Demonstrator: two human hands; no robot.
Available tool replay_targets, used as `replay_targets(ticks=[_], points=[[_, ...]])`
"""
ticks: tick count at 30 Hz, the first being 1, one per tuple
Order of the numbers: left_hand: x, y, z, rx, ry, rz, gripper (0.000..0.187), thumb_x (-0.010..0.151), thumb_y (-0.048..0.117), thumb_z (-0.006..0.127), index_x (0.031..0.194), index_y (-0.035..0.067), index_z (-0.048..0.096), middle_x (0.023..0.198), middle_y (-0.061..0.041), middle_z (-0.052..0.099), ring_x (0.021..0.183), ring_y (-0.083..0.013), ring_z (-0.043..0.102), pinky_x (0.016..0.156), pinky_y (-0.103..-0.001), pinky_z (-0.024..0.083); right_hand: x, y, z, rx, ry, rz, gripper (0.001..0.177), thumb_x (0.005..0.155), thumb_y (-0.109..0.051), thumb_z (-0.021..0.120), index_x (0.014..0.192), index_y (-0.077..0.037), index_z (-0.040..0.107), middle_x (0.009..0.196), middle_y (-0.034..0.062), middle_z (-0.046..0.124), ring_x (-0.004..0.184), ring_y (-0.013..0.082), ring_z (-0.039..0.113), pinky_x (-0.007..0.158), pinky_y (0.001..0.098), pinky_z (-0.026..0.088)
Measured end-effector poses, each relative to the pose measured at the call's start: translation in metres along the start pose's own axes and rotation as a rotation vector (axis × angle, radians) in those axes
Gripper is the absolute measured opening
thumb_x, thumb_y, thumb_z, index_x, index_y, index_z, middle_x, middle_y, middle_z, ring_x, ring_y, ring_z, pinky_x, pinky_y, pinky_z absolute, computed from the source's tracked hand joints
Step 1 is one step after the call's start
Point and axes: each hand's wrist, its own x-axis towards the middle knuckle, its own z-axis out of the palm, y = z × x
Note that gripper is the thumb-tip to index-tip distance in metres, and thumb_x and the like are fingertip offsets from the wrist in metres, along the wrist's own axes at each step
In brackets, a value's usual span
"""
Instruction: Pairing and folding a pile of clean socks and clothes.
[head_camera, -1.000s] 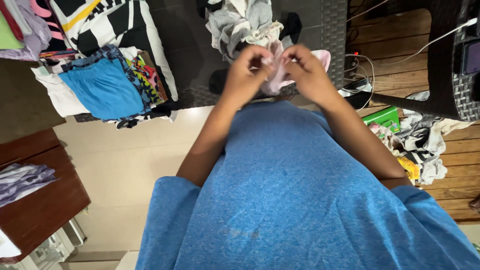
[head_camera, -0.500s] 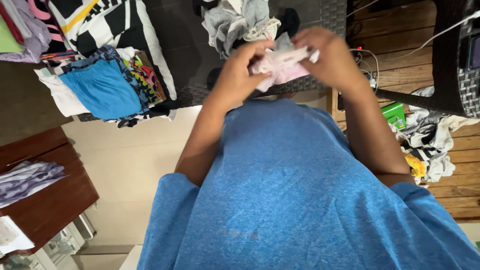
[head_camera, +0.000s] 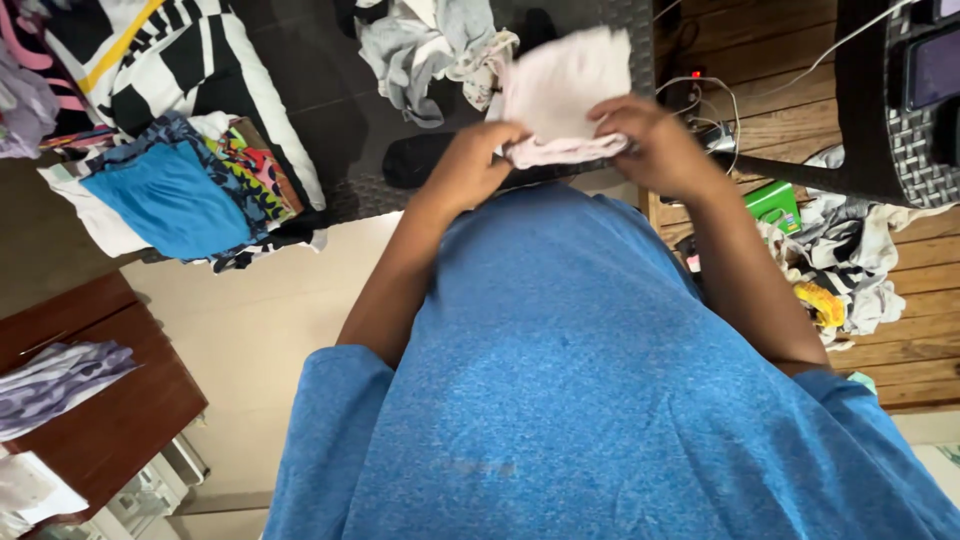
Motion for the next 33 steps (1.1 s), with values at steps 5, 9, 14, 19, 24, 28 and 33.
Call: replay_targets(ticks=[5,9,14,19,24,28,33], points=[[-0.013,-0.087,0.051,0.018,-0.022,-0.17,0.032,0.087,0.007,0.071,0.118,0.001,0.064,0.102,-0.018,0.072,0.093,-0.0304,0.073,0.082,-0.039,0.057,-0.012,0.031,0.03,0.092,-0.194,0.367,0.047,0.083,0.005,0.069,0.129,-0.006,0.064,0.114,0.0164,0.071,0.1,0.0305,0.069,0.086,0.0397,0.056],[0.006,-0.123,0.068,-0.014,0.195,-0.348,0.036,0.09,0.016,0.075,0.12,0.003,0.06,0.096,-0.018,0.072,0.086,-0.031,0.072,0.078,-0.04,0.056,-0.003,0.056,0.042,0.278,0.004,0.474,0.042,0.097,-0.005,0.07,0.137,-0.005,0.058,0.114,0.0179,0.069,0.095,0.0319,0.068,0.083,0.0407,0.056],[0.021,-0.09,0.065,0.094,0.406,-0.385,0.049,0.084,0.025,0.081,0.121,0.006,0.055,0.101,-0.016,0.068,0.092,-0.0332,0.068,0.082,-0.043,0.055,0.019,0.05,0.03,-0.153,0.168,0.187,0.042,0.096,-0.007,0.075,0.134,-0.004,0.059,0.128,0.0187,0.058,0.105,0.0366,0.063,0.09,0.0438,0.054],[0.013,-0.047,0.062,0.52,0.34,-0.223,0.054,0.063,0.027,0.09,0.107,0.01,0.065,0.115,-0.017,0.057,0.109,-0.0389,0.053,0.087,-0.05,0.048,0.023,0.05,0.029,-0.396,-0.15,-0.179,0.044,0.076,-0.015,0.079,0.118,-0.008,0.068,0.129,0.0124,0.061,0.119,0.0348,0.058,0.094,0.0484,0.046],[0.004,-0.079,0.074,0.587,0.332,-0.245,0.018,0.082,0.029,0.086,0.09,0.022,0.072,0.124,-0.007,0.054,0.116,-0.0313,0.054,0.09,-0.045,0.049,0.031,0.076,0.035,-0.416,-0.175,-0.114,0.021,0.086,-0.007,0.073,0.107,-0.012,0.074,0.118,0.0043,0.072,0.119,0.0284,0.061,0.099,0.048,0.045],[0.005,-0.026,0.043,0.49,0.454,-0.066,0.03,0.083,0.034,0.085,0.103,0.017,0.072,0.128,-0.009,0.054,0.115,-0.0336,0.053,0.092,-0.046,0.047,0.061,0.039,0.021,-0.326,-0.066,-0.211,0.022,0.091,-0.004,0.07,0.113,-0.007,0.071,0.116,0.0139,0.072,0.117,0.0328,0.063,0.104,0.0482,0.047],[-0.016,-0.013,0.025,0.227,0.422,0.023,0.05,0.079,0.033,0.084,0.119,0.006,0.069,0.122,-0.01,0.062,0.116,-0.0339,0.055,0.097,-0.046,0.046,0.1,-0.029,0.028,0.051,-0.283,-0.096,0.021,0.099,0.001,0.062,0.119,0.0,0.069,0.107,0.017,0.072,0.095,0.031,0.07,0.083,0.0385,0.055]])
